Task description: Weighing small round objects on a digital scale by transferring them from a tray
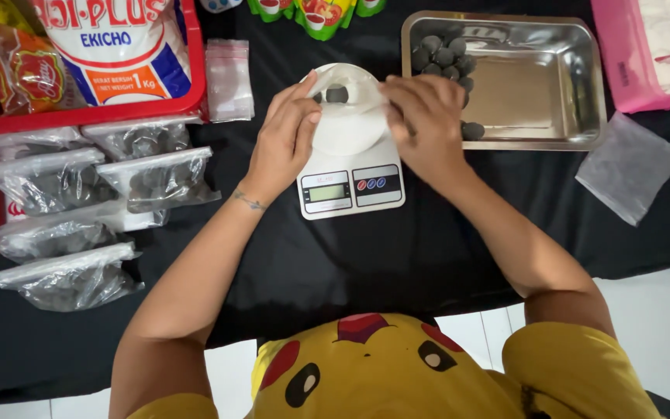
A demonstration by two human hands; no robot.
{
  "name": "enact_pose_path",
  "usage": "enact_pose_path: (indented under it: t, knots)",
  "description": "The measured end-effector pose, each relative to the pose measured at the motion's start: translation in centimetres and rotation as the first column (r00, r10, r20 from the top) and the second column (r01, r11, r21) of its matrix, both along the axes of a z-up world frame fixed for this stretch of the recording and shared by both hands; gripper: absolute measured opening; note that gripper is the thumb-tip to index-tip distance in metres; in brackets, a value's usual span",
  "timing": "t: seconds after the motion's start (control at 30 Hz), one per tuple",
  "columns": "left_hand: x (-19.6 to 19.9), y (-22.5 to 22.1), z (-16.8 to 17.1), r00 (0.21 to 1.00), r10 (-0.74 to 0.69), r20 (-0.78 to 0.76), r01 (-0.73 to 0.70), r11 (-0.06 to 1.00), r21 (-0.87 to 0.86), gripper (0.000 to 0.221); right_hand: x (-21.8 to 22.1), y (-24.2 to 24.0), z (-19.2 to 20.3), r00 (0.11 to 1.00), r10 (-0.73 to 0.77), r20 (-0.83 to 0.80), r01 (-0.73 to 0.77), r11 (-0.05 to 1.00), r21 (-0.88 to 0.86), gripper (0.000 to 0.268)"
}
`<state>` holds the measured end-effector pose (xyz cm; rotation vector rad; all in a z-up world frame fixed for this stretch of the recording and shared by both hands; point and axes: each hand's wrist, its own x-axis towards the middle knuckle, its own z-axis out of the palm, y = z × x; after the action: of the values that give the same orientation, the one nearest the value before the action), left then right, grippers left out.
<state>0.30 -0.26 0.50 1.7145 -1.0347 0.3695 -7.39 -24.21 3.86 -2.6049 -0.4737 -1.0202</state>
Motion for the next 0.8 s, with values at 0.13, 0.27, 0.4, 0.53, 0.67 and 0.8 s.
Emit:
enact_pose_path:
  t: [0.13, 0.27, 0.4, 0.53, 0.67, 0.8]
  knots:
    - [-0.2, 0.1, 0.3, 1.000, -0.001, -0.008, 0.002, 1.000, 0.011, 0.024, -0.2, -2.8, 1.7, 0.997, -0.047, -0.068, 0.050, 0.998, 0.035, 0.012]
    - [-0.3, 0.1, 0.4, 1.000, 0.005, -0.005, -0.005, 1.000, 0.024, 0.027, 0.8, -8.6, 1.0, 0.984, -0.142, -0.111, 0.151, 0.985, 0.077, 0.036]
    - [-0.3, 0.1, 0.2, 1.000, 0.021, -0.020, -0.020, 0.999, 0.044, 0.029, 0.9, -13.3, 0.0, 0.936, -0.193, -0.294, 0.176, 0.981, -0.082, 0.075]
    - [-0.3, 0.0, 0.3, 1.000, 0.017, -0.012, -0.017, 0.999, 0.031, 0.025, 0.2, -11.1, 2.7, 0.718, -0.315, -0.621, 0.342, 0.936, -0.079, 0.090]
    - [-0.3, 0.0, 0.4, 1.000, 0.017, -0.012, -0.016, 0.999, 0.033, 0.026, 0.5, -13.1, 0.4, 0.811, -0.297, -0.504, 0.263, 0.955, -0.139, 0.054]
    - [-0.4, 0.0, 0.6, 1.000, 0.018, -0.016, -0.017, 0.999, 0.046, 0.028, 0.5, -13.9, 0.0, 0.845, -0.305, -0.440, 0.259, 0.952, -0.165, 0.053]
